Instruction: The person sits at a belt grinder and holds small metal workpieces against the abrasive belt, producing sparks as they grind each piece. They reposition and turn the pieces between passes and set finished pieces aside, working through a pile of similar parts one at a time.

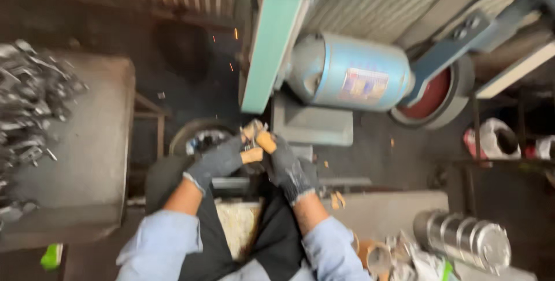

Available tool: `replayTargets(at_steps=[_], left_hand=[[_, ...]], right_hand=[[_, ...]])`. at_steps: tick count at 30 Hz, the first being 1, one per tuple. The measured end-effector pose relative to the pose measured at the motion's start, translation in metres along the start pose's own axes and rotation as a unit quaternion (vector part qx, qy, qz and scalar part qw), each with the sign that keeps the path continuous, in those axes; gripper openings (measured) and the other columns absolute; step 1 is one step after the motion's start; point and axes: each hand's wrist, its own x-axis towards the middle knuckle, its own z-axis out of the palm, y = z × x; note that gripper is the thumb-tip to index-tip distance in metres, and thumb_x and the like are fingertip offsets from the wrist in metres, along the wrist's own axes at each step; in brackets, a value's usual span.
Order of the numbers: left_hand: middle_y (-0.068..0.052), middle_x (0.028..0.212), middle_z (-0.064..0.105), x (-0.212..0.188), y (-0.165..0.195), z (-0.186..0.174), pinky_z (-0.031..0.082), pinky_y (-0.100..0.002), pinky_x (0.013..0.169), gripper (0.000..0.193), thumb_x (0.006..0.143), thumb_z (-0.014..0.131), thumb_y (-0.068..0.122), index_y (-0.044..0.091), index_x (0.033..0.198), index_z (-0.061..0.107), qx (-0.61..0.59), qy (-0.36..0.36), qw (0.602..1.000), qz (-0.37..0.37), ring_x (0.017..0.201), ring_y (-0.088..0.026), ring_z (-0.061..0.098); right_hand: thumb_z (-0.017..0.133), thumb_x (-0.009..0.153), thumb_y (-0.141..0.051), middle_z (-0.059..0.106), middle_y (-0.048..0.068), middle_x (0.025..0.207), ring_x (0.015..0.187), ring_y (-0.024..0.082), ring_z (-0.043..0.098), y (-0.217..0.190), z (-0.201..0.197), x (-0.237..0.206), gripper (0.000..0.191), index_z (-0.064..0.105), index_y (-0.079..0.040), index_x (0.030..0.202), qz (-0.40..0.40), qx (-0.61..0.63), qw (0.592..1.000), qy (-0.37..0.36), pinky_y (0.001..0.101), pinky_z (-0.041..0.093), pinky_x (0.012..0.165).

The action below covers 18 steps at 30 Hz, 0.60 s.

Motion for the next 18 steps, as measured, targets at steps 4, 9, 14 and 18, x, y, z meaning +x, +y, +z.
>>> replayTargets(at_steps=[4, 9, 14, 18], left_hand=[[-0.017, 0.134, 0.066, 0.005, -0.016, -0.005, 0.046, -0.039, 0.101, 0.042, 0.102, 0.063, 0.028, 0.002, 0.136, 0.061, 0.119, 0.141, 0.983, -0.020, 0.123, -0.032, 0.061], [-0.018, 0.110, 0.075, 0.013, -0.023, -0.010, 0.053, -0.043, 0.090, 0.033, 0.096, 0.061, 0.031, 0.005, 0.114, 0.071, 0.138, 0.297, 0.933, -0.153, 0.104, -0.036, 0.070], [-0.020, 0.111, 0.068, 0.040, -0.006, 0.000, 0.050, -0.050, 0.087, 0.041, 0.096, 0.063, 0.044, 0.008, 0.114, 0.070, 0.204, 0.241, 0.885, -0.341, 0.105, -0.041, 0.064], [-0.020, 0.102, 0.074, 0.037, -0.006, 0.006, 0.054, -0.046, 0.085, 0.036, 0.098, 0.063, 0.039, 0.007, 0.107, 0.075, 0.169, 0.221, 0.950, -0.140, 0.098, -0.037, 0.071]], right_hand=[[0.059, 0.102, -0.027, 0.073, 0.001, 0.099, 0.089, 0.012, 0.067, 0.010, 0.001, 0.029, 0.027, 0.068, -0.004, 0.111, -0.129, -0.232, 0.964, 0.018, 0.0278, 0.057, 0.079], [0.062, 0.105, -0.026, 0.068, 0.004, 0.086, 0.076, 0.014, 0.062, 0.018, 0.009, 0.064, 0.028, 0.069, 0.001, 0.104, -0.072, -0.277, 0.957, 0.054, 0.0285, 0.053, 0.067], [0.063, 0.102, -0.022, 0.071, 0.007, 0.093, 0.082, 0.017, 0.066, 0.005, 0.005, 0.057, 0.026, 0.068, 0.004, 0.108, -0.095, -0.190, 0.974, 0.073, 0.0312, 0.057, 0.072], [0.061, 0.099, -0.018, 0.072, 0.008, 0.104, 0.092, 0.018, 0.070, 0.003, -0.007, 0.032, 0.025, 0.064, 0.000, 0.116, -0.088, -0.060, 0.989, 0.107, 0.0356, 0.062, 0.085]])
